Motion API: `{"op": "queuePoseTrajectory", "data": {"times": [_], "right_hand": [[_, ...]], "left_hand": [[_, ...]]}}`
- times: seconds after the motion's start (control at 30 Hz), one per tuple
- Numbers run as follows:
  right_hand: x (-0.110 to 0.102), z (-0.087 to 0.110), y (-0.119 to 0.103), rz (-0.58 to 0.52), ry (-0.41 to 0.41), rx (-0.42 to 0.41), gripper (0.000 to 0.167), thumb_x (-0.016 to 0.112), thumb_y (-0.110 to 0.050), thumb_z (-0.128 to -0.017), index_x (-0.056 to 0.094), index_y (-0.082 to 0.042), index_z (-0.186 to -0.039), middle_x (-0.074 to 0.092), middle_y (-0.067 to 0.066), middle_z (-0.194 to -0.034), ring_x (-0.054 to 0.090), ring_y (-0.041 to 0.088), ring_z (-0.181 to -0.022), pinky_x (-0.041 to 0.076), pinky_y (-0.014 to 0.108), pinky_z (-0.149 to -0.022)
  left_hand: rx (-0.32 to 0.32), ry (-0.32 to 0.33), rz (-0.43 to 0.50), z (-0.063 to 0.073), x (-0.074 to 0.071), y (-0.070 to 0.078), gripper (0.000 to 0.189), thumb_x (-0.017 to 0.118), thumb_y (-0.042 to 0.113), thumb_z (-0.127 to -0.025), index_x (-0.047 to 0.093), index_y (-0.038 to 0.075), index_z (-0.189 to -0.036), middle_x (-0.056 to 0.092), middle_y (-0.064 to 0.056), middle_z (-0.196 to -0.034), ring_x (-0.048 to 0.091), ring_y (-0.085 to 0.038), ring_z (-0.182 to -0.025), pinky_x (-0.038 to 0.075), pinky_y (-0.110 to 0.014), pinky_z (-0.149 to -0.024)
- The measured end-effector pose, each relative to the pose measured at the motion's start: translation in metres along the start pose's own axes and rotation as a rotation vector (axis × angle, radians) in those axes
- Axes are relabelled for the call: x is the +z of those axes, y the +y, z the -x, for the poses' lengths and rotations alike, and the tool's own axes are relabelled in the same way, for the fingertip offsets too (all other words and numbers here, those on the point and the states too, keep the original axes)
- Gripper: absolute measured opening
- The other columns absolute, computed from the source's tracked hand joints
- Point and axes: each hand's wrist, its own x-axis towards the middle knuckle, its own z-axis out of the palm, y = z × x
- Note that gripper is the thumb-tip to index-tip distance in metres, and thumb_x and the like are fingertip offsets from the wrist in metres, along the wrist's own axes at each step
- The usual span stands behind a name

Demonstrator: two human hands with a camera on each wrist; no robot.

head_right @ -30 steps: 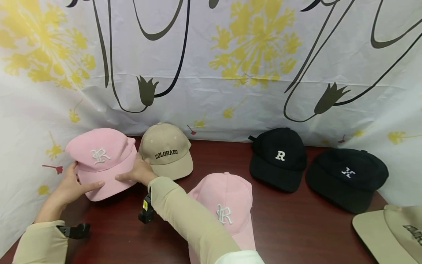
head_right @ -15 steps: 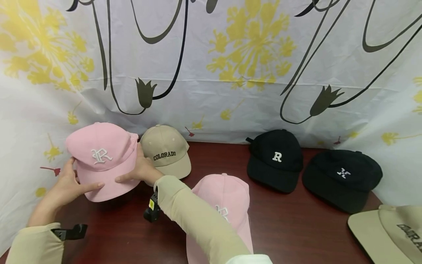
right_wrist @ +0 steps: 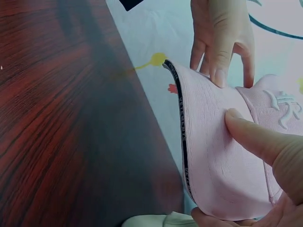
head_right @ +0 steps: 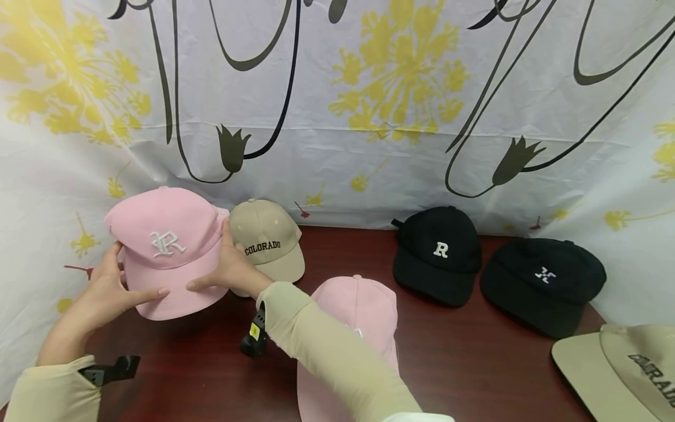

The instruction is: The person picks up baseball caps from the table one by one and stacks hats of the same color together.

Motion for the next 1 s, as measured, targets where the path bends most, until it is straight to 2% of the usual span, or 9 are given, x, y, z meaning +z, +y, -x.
{"op": "queuePoseTrajectory", "data": {"times": [0.27,0.37,0.63,0.77,0.87,1.0], "right_hand": [[-0.018,0.011,-0.001,-0.044,-0.033,-0.076,0.132,0.087,-0.016,-0.059,-0.013,-0.004,-0.144,0.014,0.013,-0.150,0.027,0.016,-0.130,0.021,0.024,-0.104],[-0.022,0.015,-0.002,-0.039,-0.035,-0.075,0.132,0.087,-0.017,-0.060,-0.014,-0.004,-0.144,0.009,0.013,-0.151,0.022,0.016,-0.132,0.019,0.024,-0.105],[-0.031,0.025,-0.005,-0.044,-0.034,-0.076,0.131,0.086,-0.019,-0.062,-0.016,-0.007,-0.144,0.006,0.010,-0.152,0.019,0.014,-0.133,0.018,0.025,-0.105],[-0.038,0.030,-0.007,-0.058,-0.028,-0.119,0.130,0.086,-0.017,-0.062,-0.016,-0.007,-0.144,0.003,0.008,-0.152,0.017,0.013,-0.134,0.018,0.025,-0.105],[-0.046,0.034,-0.008,-0.053,-0.032,-0.150,0.131,0.085,-0.016,-0.062,-0.016,-0.009,-0.144,0.004,0.008,-0.152,0.019,0.014,-0.133,0.020,0.026,-0.105],[-0.056,0.038,-0.010,0.015,-0.024,-0.143,0.132,0.086,-0.020,-0.062,-0.017,-0.009,-0.144,0.010,0.012,-0.151,0.034,0.019,-0.126,0.027,0.025,-0.101]], "left_hand": [[-0.039,-0.018,-0.060,0.003,-0.001,0.021,0.118,0.083,0.021,-0.064,-0.001,-0.007,-0.142,0.014,-0.039,-0.136,0.017,-0.056,-0.120,0.022,-0.066,-0.090],[-0.043,-0.023,-0.064,0.005,-0.001,0.026,0.118,0.083,0.022,-0.065,-0.002,-0.006,-0.143,0.014,-0.039,-0.136,0.015,-0.056,-0.120,0.022,-0.066,-0.090],[-0.023,-0.012,-0.086,0.009,-0.001,0.038,0.118,0.084,0.023,-0.064,0.001,-0.006,-0.143,0.018,-0.041,-0.133,0.019,-0.056,-0.117,0.024,-0.066,-0.087],[-0.002,0.003,-0.097,0.010,0.000,0.045,0.117,0.084,0.023,-0.063,0.004,-0.007,-0.142,0.021,-0.040,-0.132,0.021,-0.055,-0.116,0.025,-0.065,-0.087],[0.025,0.027,-0.100,0.011,0.003,0.051,0.116,0.085,0.021,-0.061,0.007,-0.007,-0.142,0.023,-0.039,-0.131,0.022,-0.055,-0.115,0.025,-0.065,-0.086],[0.055,0.052,-0.103,0.013,0.007,0.059,0.117,0.086,0.020,-0.060,0.006,-0.005,-0.143,0.023,-0.038,-0.131,0.021,-0.055,-0.114,0.026,-0.065,-0.083]]}}
